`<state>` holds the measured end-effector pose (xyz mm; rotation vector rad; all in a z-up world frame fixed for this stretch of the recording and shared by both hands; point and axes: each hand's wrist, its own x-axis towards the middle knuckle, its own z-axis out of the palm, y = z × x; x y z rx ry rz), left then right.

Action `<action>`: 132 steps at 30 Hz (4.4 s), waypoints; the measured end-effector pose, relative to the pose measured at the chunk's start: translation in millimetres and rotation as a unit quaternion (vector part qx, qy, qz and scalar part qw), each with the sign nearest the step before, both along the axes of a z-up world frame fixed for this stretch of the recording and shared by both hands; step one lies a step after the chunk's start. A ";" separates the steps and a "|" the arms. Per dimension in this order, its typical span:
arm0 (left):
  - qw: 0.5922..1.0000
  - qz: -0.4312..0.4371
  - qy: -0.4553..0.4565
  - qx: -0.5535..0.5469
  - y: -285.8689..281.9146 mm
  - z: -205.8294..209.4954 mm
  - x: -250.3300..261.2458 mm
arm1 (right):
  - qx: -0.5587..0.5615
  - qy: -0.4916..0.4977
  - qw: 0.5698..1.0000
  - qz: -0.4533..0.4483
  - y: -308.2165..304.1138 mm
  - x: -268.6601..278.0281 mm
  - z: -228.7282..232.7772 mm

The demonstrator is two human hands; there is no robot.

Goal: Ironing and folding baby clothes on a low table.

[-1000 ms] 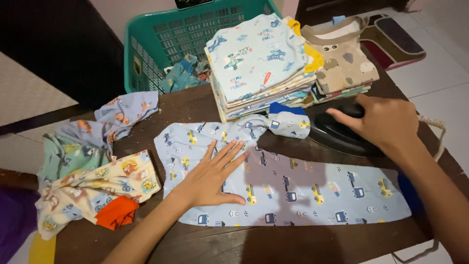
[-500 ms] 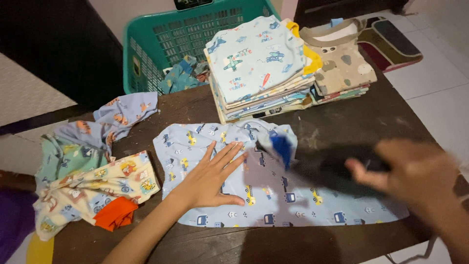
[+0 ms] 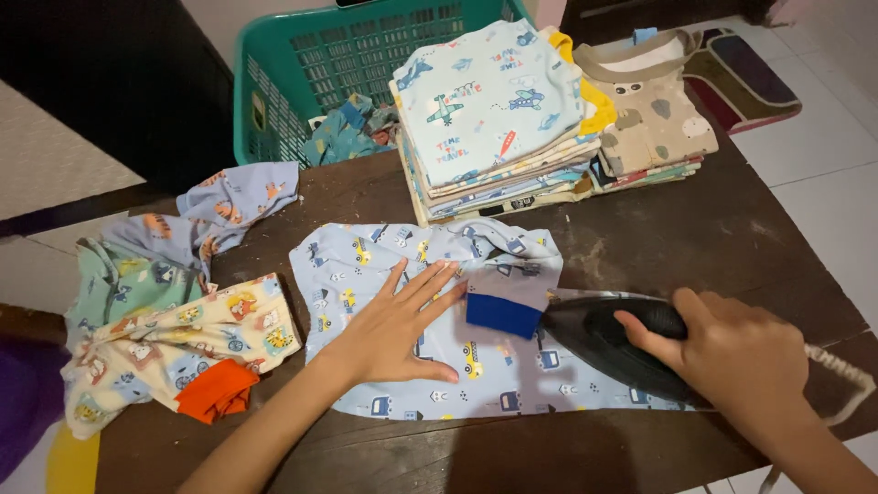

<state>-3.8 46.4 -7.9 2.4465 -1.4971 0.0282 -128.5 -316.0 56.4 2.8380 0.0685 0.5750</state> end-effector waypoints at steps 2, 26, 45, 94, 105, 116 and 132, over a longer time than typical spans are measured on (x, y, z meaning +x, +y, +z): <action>1.000 0.002 0.007 -0.006 1.3 1.8 0.2 | 0.004 0.010 1.000 -0.016 0.0 -1.6 1.8; 0.949 -0.102 0.185 -0.234 -89.0 10.1 45.5 | 0.154 -0.046 0.979 0.126 42.9 0.5 17.5; 0.998 0.063 0.011 -0.007 10.7 -11.6 -23.0 | -0.010 0.041 0.999 -0.025 6.5 -8.2 1.8; 0.950 0.239 -0.059 -0.191 68.1 -8.8 -26.5 | 0.039 0.085 0.983 0.157 142.0 56.9 5.4; 0.950 0.248 -0.033 -0.187 69.5 -7.7 -25.8 | 0.113 0.022 0.954 0.278 155.4 65.6 9.9; 0.894 0.311 0.088 -0.312 68.0 -13.4 -18.6 | 0.098 0.080 0.921 0.368 86.6 41.6 17.9; 0.745 0.322 0.309 -0.496 84.7 -53.1 2.5 | 0.114 -0.013 0.945 0.306 198.3 71.6 2.1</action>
